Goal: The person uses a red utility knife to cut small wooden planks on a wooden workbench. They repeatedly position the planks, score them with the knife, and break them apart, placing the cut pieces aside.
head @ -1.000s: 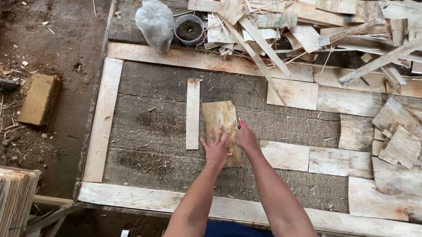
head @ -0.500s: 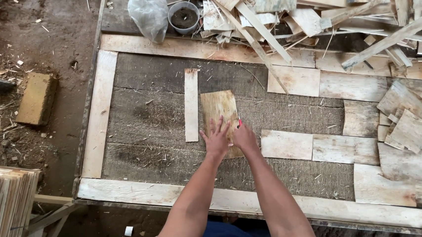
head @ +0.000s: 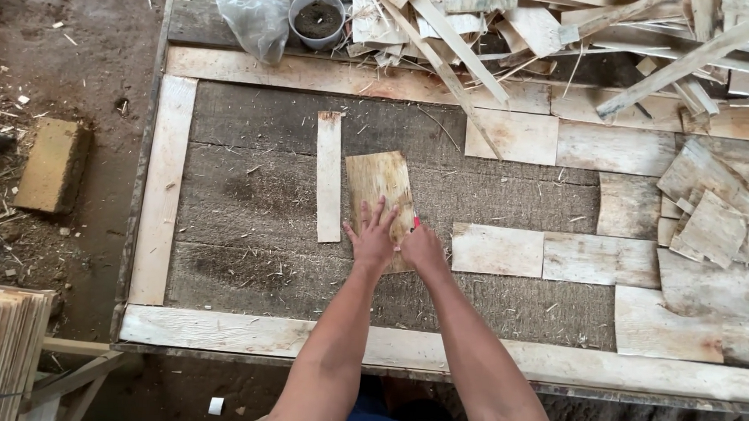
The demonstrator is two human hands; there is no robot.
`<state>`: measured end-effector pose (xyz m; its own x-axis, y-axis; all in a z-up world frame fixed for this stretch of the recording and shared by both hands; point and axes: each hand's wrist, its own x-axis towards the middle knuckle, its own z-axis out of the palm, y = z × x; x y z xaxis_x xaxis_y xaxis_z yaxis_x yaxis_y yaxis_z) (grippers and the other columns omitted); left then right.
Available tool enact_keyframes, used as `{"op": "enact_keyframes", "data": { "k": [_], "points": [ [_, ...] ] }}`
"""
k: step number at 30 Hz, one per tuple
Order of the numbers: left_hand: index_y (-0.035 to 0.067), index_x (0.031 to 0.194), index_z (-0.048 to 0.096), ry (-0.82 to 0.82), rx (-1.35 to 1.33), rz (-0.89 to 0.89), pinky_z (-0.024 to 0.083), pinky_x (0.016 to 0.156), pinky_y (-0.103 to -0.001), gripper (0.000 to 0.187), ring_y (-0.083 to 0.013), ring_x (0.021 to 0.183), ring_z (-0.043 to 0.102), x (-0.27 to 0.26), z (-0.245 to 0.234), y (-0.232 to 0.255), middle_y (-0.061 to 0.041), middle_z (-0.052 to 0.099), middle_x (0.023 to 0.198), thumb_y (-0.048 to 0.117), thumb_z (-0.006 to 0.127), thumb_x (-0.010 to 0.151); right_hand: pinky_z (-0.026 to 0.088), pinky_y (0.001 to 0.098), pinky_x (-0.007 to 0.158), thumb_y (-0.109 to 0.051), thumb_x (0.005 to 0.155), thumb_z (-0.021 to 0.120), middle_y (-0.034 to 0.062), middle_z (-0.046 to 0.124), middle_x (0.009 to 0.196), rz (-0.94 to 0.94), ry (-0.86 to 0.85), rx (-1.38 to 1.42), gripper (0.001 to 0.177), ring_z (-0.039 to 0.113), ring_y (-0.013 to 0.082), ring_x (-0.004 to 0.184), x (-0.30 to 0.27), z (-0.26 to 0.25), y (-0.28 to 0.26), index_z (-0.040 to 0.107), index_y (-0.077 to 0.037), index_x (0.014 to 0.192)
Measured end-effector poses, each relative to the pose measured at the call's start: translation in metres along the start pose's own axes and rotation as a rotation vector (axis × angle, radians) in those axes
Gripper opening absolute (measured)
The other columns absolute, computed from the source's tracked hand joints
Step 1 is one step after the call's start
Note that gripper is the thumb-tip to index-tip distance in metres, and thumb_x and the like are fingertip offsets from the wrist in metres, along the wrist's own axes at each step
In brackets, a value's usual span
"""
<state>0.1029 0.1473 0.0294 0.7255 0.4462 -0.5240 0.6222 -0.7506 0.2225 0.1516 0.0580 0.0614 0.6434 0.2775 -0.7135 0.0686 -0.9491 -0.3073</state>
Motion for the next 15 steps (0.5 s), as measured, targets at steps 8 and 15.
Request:
{"op": "enact_keyframes", "data": {
  "k": [8,15],
  "points": [
    [0.047,0.160,0.024,-0.036,-0.028,-0.019,0.011,0.120,-0.076,0.092,-0.0257,0.160,-0.008,-0.001,-0.003,0.003,0.017,-0.002,0.172,0.043,0.078,0.085,0.053,0.0513,0.104,-0.033,0.100,0.044,0.0298,0.067,0.128,-0.019,-0.002,0.030,0.052,0.063,0.0446,0.126,-0.016,-0.016,0.001,0.055,0.008,0.130],
    [0.048,0.159,0.023,-0.035,-0.021,-0.018,0.011,0.120,-0.076,0.092,-0.0252,0.159,-0.008,0.002,0.003,0.001,0.017,-0.002,0.172,0.045,0.078,0.085,0.052,0.0540,0.103,-0.031,0.096,0.055,0.0316,0.066,0.128,-0.031,-0.018,0.011,0.056,0.062,0.0469,0.126,-0.030,-0.013,0.005,0.052,0.013,0.130]
  ]
}}
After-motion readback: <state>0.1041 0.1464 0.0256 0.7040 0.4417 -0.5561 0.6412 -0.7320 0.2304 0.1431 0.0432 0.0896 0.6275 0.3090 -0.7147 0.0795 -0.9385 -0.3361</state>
